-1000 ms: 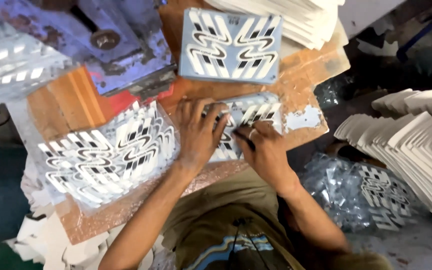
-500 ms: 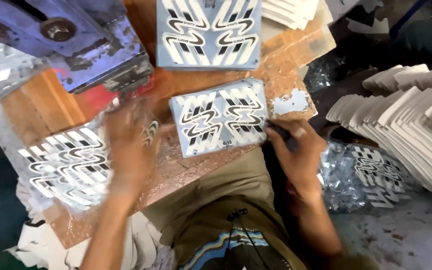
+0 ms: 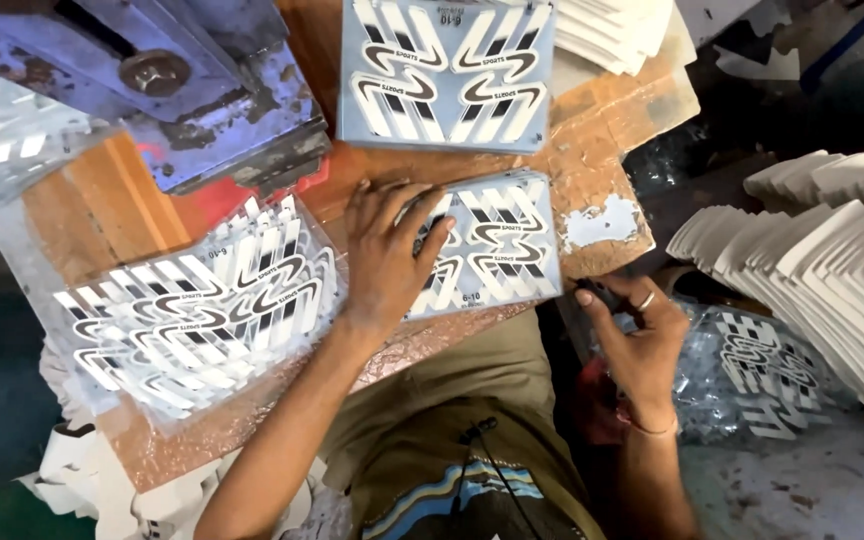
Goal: Applying decorative decals to shoe upper components using an industrial pressing machine.
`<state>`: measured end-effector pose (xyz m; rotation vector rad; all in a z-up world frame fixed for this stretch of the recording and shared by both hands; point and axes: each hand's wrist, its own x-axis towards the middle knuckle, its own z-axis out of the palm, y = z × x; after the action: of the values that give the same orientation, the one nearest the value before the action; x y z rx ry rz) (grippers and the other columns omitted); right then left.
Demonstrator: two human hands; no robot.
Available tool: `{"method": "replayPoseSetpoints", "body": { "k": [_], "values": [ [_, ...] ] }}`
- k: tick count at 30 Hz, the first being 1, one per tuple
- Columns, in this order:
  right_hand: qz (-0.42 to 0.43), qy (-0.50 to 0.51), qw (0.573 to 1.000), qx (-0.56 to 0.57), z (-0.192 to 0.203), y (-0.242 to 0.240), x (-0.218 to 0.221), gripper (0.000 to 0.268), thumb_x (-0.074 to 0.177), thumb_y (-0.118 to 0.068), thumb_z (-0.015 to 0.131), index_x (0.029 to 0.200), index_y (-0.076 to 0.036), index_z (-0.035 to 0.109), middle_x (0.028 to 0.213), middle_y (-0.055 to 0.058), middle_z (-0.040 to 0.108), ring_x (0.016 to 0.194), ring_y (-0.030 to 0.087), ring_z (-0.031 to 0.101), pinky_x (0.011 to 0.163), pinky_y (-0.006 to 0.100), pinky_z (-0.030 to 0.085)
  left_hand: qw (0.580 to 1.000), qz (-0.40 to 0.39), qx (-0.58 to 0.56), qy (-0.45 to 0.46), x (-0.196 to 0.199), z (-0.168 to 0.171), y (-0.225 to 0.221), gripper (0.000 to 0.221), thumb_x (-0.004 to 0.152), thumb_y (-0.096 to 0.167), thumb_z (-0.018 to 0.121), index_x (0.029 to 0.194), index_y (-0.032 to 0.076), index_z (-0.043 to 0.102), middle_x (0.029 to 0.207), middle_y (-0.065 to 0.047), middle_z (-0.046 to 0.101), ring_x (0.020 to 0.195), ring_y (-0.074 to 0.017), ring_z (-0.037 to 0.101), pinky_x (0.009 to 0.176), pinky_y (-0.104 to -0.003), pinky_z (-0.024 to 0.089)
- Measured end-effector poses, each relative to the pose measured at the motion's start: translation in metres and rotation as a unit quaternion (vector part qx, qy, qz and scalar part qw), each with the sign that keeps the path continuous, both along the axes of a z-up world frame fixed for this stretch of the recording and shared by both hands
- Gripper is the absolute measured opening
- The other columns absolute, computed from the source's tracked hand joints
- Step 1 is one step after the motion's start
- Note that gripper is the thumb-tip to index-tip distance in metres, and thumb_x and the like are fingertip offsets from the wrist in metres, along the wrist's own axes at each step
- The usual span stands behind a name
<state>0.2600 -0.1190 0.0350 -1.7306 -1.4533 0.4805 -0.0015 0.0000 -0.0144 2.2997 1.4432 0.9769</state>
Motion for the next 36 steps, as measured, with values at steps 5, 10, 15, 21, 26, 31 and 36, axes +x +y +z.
{"method": "replayPoseSetpoints", "body": {
  "k": [5,10,15,21,26,31,36],
  "values": [
    [-0.015,-0.012,1.0,-0.006,-0.005,-0.009,0.001,0.02,0.088,-0.007,0.084,0.1,0.003,0.073,0.088,0.009,0.072,0.073,0.012,0.061,0.067,0.026,0.047,0.993,-0.022,-0.115,0.0,-0.003,0.031,0.017,0.036,0.091,0.032,0.078,0.119,0.01,0.072,0.116,-0.009,0.069,0.114,-0.0294,0.06,0.11,-0.053,0.039],
    [-0.006,0.001,1.0,-0.004,0.001,-0.014,-0.001,0.019,0.087,-0.007,0.083,0.1,0.002,0.074,0.086,0.008,0.072,0.07,0.012,0.06,0.065,0.026,0.047,0.945,-0.065,-0.304,-0.097,-0.007,0.02,0.055,0.038,0.082,0.028,0.082,0.114,0.011,0.069,0.112,-0.006,0.072,0.1,-0.0181,0.071,0.091,-0.036,0.06],
    [-0.008,0.028,1.0,0.007,-0.004,-0.017,0.004,0.018,0.089,-0.009,0.082,0.102,0.0,0.075,0.089,0.006,0.073,0.072,0.009,0.06,0.066,0.025,0.047,0.975,-0.086,-0.206,0.008,-0.009,0.022,0.057,0.017,0.093,0.023,0.076,0.109,0.017,0.079,0.104,-0.004,0.078,0.084,-0.0189,0.073,0.083,-0.037,0.055],
    [-0.046,0.012,0.999,-0.021,-0.007,-0.021,0.014,0.019,0.089,-0.009,0.083,0.105,0.0,0.076,0.083,0.006,0.069,0.068,0.01,0.055,0.063,0.025,0.044,0.996,-0.02,0.009,-0.084,-0.032,0.058,0.0,0.01,0.105,0.014,0.063,0.111,0.006,0.064,0.105,-0.007,0.076,0.091,-0.0179,0.075,0.077,-0.031,0.057],
    [-0.035,0.041,0.999,-0.008,-0.009,-0.023,0.026,0.019,0.091,-0.007,0.082,0.107,0.0,0.075,0.088,0.004,0.068,0.076,0.008,0.057,0.069,0.024,0.045,0.906,0.181,-0.242,-0.296,-0.048,0.056,-0.06,0.018,0.109,0.007,0.051,0.127,0.004,0.05,0.079,-0.013,0.069,0.06,-0.016,0.066,0.048,-0.028,0.05],
    [-0.026,0.086,0.996,-0.027,-0.013,-0.021,0.022,0.018,0.091,-0.006,0.081,0.107,0.001,0.075,0.084,0.002,0.066,0.074,0.006,0.055,0.067,0.022,0.044,0.701,0.124,-0.498,-0.495,0.033,0.05,-0.109,0.056,0.102,0.019,0.057,0.149,0.024,0.027,0.111,-0.005,0.077,0.087,-0.023,0.08,0.072,-0.03,0.064],
    [-0.048,0.054,0.997,-0.031,-0.006,-0.029,0.02,0.019,0.09,-0.004,0.082,0.107,0.002,0.076,0.084,0.003,0.064,0.072,0.007,0.049,0.063,0.022,0.038,0.621,0.134,-0.394,-0.664,0.07,0.009,-0.132,0.037,0.104,0.022,0.058,0.132,0.001,0.043,0.114,-0.018,0.069,0.101,-0.0296,0.077,0.07,-0.039,0.069]
  ]
}}
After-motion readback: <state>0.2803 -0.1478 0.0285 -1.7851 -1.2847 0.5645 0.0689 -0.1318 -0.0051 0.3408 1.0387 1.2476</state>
